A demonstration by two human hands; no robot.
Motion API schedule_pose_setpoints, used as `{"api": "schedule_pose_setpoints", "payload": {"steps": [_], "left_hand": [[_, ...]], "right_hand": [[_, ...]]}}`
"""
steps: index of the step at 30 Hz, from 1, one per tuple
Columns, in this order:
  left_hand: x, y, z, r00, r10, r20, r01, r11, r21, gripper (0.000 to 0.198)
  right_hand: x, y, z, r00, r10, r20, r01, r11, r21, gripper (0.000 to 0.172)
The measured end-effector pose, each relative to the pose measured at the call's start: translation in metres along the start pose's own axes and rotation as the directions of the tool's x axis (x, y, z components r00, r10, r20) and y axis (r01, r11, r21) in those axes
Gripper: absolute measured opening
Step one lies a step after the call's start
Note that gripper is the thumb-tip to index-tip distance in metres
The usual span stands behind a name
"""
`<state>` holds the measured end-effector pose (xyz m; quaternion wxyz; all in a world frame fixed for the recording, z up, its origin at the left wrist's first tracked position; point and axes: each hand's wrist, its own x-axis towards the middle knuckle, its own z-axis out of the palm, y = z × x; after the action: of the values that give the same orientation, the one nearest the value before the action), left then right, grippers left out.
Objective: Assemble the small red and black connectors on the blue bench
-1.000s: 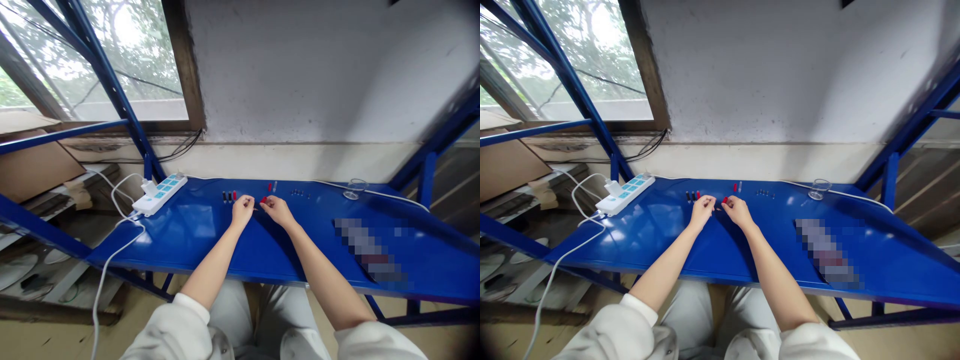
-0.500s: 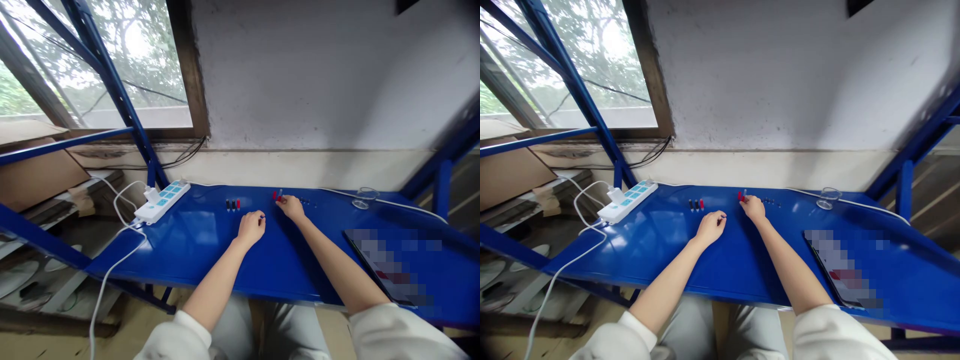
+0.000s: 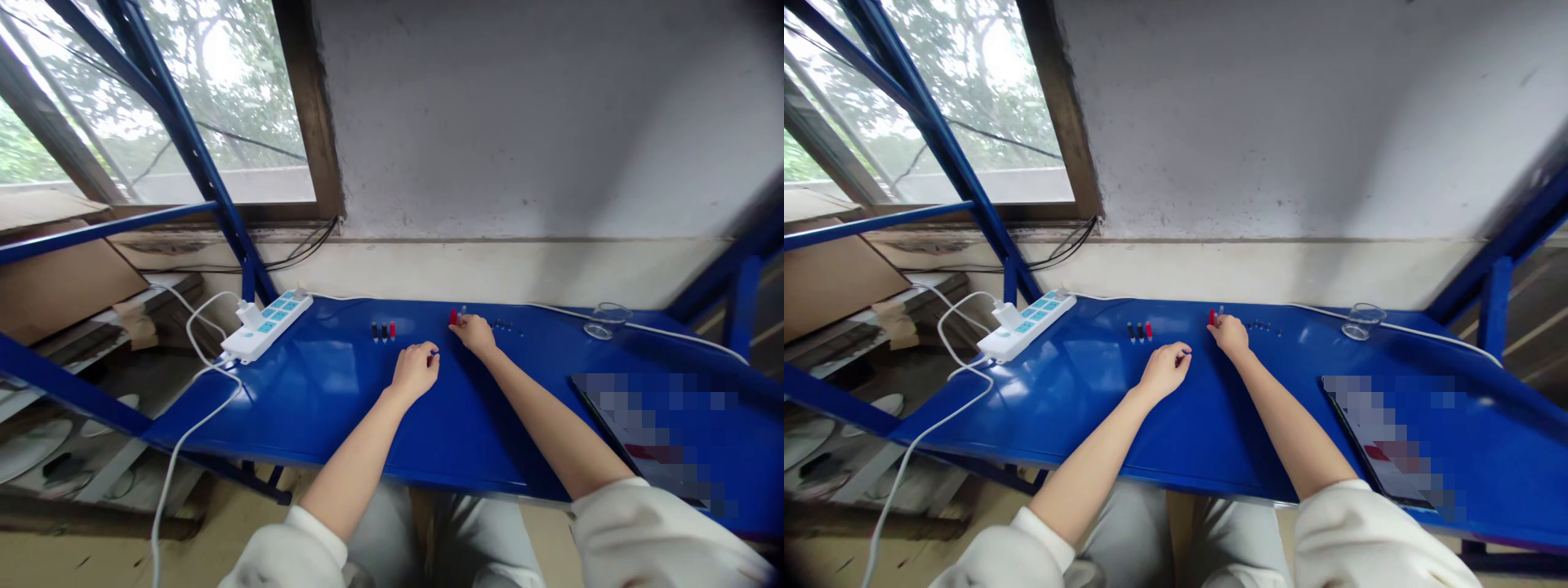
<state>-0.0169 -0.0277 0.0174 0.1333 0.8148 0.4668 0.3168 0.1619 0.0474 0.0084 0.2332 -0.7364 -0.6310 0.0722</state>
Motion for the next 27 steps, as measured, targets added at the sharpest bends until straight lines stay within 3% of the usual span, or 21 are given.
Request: {"api": "schedule_pose_setpoints", "payload": {"steps": [10,19,23,27], "left_hand": [[0.000,0.001,0.000,1.000,0.001,0.028,-0.001,1.000,0.004,0.020],[-0.001,0.002,-0.002,0.999,-0.009,0.035,0.007,0.998,0.059,0.022],[0.000,-0.001,-0.007,0.987,-0.154,-0.046,0.158,0.979,0.127,0.036],[0.003,-0.008,-0.015,0.939,-0.318,-0.131,0.334,0.935,0.122,0.057]], "right_hand": [[0.004,0.011,-0.007,0.996,0.076,0.053,-0.078,0.995,0.054,0.015],[0.002,0.011,-0.008,0.998,0.065,0.003,-0.065,0.997,-0.041,0.021],[0.000,0.011,-0.008,0.998,0.067,0.002,-0.067,0.997,-0.043,0.023],[0.001,0.011,-0.008,0.996,0.085,0.008,-0.084,0.996,-0.029,0.023]]}}
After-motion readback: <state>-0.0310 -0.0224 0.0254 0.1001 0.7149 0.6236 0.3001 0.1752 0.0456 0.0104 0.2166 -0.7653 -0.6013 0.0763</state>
